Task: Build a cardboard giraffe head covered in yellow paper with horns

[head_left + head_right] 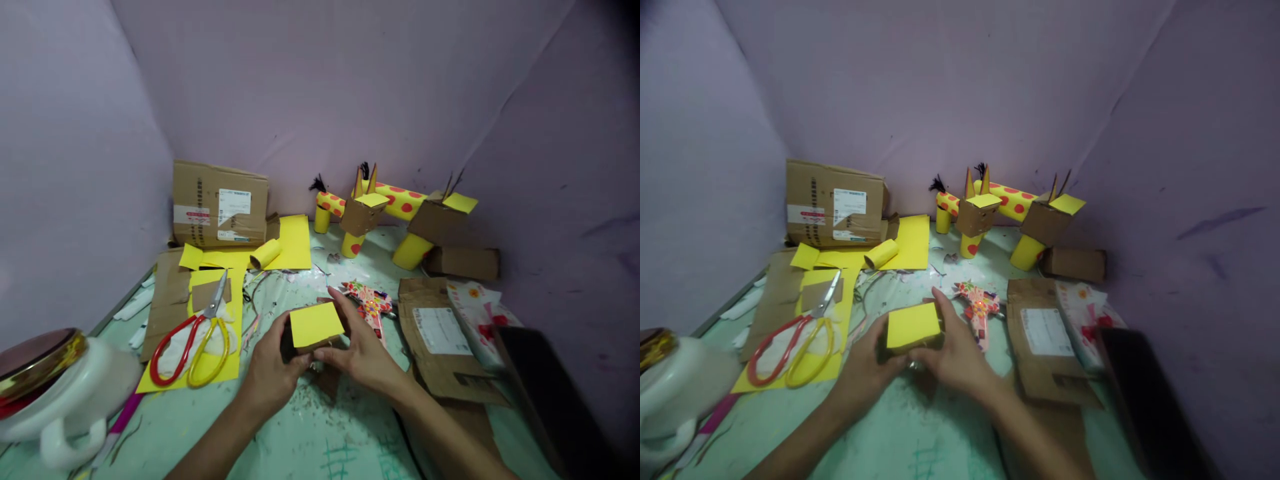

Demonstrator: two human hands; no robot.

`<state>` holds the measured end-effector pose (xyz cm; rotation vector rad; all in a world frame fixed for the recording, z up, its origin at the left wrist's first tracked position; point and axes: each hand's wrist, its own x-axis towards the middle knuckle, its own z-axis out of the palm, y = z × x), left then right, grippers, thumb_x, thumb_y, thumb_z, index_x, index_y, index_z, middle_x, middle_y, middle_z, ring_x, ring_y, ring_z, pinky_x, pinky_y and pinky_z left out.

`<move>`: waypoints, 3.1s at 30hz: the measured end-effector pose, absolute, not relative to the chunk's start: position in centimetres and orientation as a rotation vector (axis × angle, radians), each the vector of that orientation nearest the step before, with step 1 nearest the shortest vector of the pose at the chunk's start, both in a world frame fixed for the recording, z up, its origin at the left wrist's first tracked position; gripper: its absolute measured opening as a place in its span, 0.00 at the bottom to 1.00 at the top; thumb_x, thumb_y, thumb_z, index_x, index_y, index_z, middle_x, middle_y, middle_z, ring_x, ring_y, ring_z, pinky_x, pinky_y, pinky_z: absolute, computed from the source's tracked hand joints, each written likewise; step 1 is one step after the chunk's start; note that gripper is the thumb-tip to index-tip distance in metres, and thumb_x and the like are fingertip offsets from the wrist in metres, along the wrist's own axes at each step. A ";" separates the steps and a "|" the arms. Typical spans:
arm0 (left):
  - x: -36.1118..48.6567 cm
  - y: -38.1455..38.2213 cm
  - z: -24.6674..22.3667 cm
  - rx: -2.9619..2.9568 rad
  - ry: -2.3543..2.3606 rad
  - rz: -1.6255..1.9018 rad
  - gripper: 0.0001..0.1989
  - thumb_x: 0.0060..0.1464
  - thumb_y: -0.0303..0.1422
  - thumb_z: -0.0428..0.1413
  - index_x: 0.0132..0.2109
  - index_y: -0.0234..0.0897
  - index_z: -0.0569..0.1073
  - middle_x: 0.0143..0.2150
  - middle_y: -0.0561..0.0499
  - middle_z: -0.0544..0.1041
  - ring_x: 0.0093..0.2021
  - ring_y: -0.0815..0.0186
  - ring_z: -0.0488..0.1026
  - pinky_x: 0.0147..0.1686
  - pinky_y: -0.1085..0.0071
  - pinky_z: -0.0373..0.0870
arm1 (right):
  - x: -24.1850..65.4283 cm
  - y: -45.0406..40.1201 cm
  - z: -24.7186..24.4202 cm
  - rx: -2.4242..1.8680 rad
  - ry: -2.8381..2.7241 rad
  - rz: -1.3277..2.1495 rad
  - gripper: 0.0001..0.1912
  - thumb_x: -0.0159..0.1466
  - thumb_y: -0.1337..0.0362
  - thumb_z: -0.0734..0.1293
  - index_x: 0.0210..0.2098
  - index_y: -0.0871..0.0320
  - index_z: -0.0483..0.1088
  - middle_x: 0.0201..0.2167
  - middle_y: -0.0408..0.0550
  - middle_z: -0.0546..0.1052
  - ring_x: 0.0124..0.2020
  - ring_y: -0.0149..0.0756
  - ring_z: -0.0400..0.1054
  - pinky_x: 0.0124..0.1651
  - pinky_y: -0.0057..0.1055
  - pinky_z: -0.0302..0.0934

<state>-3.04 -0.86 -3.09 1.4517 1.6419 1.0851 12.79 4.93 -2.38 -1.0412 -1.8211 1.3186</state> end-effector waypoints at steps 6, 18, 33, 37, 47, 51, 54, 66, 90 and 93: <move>-3.4 -1.3 -2.9 1.349 1.423 1.260 0.28 0.48 0.36 0.58 0.55 0.33 0.60 0.52 0.41 0.70 0.52 0.56 0.68 0.50 0.63 0.66 | 12.1 5.0 -2.4 -0.999 -1.502 1.610 0.37 0.42 0.67 0.75 0.51 0.57 0.63 0.47 0.52 0.72 0.47 0.46 0.67 0.49 0.42 0.61; -2.8 -1.5 -2.1 1.115 1.166 1.401 0.24 0.48 0.37 0.58 0.52 0.35 0.65 0.48 0.45 0.74 0.47 0.57 0.72 0.44 0.68 0.70 | 11.8 4.1 -2.3 -0.873 -1.419 1.683 0.26 0.44 0.65 0.75 0.43 0.57 0.68 0.43 0.51 0.75 0.46 0.47 0.68 0.46 0.40 0.62; -4.2 -1.7 -1.6 1.355 1.439 1.401 0.27 0.50 0.41 0.55 0.56 0.34 0.64 0.55 0.40 0.68 0.52 0.53 0.67 0.48 0.63 0.66 | 12.9 5.0 -2.5 -0.760 -1.216 1.844 0.27 0.45 0.60 0.74 0.44 0.58 0.67 0.39 0.49 0.76 0.39 0.43 0.70 0.41 0.36 0.63; -5.7 -1.3 -1.3 1.285 1.519 1.394 0.24 0.46 0.41 0.58 0.49 0.33 0.69 0.47 0.40 0.74 0.44 0.56 0.71 0.39 0.65 0.70 | 13.1 5.5 -2.3 -0.740 -1.287 1.679 0.32 0.41 0.65 0.76 0.44 0.54 0.63 0.41 0.48 0.74 0.41 0.43 0.69 0.42 0.36 0.63; -3.5 -1.9 0.9 0.992 1.567 1.407 0.08 0.42 0.36 0.59 0.27 0.35 0.75 0.21 0.53 0.72 0.24 0.68 0.67 0.25 0.75 0.63 | 12.3 4.6 -2.5 -0.698 -1.577 1.186 0.29 0.47 0.71 0.72 0.44 0.49 0.58 0.50 0.49 0.64 0.54 0.42 0.60 0.50 0.34 0.58; -3.4 -2.1 0.8 0.812 1.511 1.379 0.10 0.39 0.36 0.61 0.21 0.34 0.71 0.16 0.55 0.68 0.18 0.73 0.62 0.19 0.79 0.60 | 12.0 4.8 -3.6 -0.877 -1.560 1.086 0.30 0.47 0.74 0.68 0.46 0.49 0.56 0.48 0.49 0.65 0.48 0.42 0.63 0.45 0.35 0.61; -2.4 -2.4 -0.3 0.592 1.299 1.204 0.13 0.36 0.38 0.62 0.22 0.32 0.73 0.17 0.54 0.70 0.15 0.75 0.62 0.13 0.80 0.57 | 11.9 4.6 -4.6 -0.991 -1.654 0.863 0.32 0.46 0.78 0.64 0.48 0.50 0.56 0.48 0.49 0.64 0.48 0.43 0.62 0.49 0.39 0.58; 0.1 -3.1 -0.6 -0.065 1.054 0.965 0.07 0.50 0.28 0.55 0.26 0.28 0.74 0.16 0.52 0.72 0.09 0.79 0.60 0.07 0.85 0.47 | 11.3 3.2 -5.8 -0.879 -1.917 0.382 0.30 0.51 0.71 0.65 0.51 0.54 0.51 0.50 0.56 0.60 0.51 0.48 0.59 0.51 0.48 0.58; -2.4 -2.1 1.7 -0.046 1.129 1.046 0.15 0.46 0.26 0.48 0.14 0.32 0.66 0.08 0.56 0.60 0.05 0.79 0.50 0.07 0.83 0.41 | 11.8 3.8 -5.4 -0.838 -1.960 0.285 0.35 0.46 0.83 0.58 0.50 0.52 0.53 0.51 0.55 0.60 0.54 0.46 0.60 0.54 0.49 0.58; -2.6 -2.1 1.7 -0.033 1.147 1.060 0.15 0.45 0.26 0.48 0.14 0.31 0.67 0.07 0.55 0.60 0.05 0.79 0.50 0.06 0.83 0.41 | 11.9 3.8 -5.4 -0.833 -1.979 0.288 0.36 0.46 0.83 0.58 0.50 0.51 0.52 0.52 0.55 0.61 0.55 0.46 0.59 0.54 0.49 0.58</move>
